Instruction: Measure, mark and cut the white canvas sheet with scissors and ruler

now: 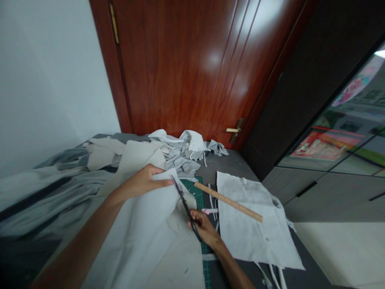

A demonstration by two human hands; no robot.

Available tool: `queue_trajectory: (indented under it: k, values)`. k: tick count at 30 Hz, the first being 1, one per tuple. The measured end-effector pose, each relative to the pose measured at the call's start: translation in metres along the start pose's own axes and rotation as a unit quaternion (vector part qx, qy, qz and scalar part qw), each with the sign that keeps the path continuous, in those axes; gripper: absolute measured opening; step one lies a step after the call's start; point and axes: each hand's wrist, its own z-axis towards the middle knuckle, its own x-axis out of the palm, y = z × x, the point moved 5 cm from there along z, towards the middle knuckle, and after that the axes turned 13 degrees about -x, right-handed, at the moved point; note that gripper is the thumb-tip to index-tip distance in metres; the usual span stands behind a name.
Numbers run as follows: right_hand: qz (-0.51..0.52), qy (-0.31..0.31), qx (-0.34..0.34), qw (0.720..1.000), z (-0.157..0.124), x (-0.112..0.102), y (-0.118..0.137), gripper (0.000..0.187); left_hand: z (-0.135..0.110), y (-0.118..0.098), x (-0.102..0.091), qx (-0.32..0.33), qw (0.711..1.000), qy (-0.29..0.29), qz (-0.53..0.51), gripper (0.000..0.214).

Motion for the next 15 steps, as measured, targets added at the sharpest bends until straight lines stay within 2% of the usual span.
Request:
queue_trajectory:
  k: [5,15]
  values:
    - [0.026,0.039,-0.005,0.999,-0.003,0.003,0.01,0.055,0.005,-0.002,0.012,0.015,1.0,0.015,-0.014,0.041]
    - [-0.102,0.077,-0.014,0.992,-0.006,0.004,0.008,0.06,0.008,0.003,0.02,-0.031,0.999,0.026,-0.012,0.042]
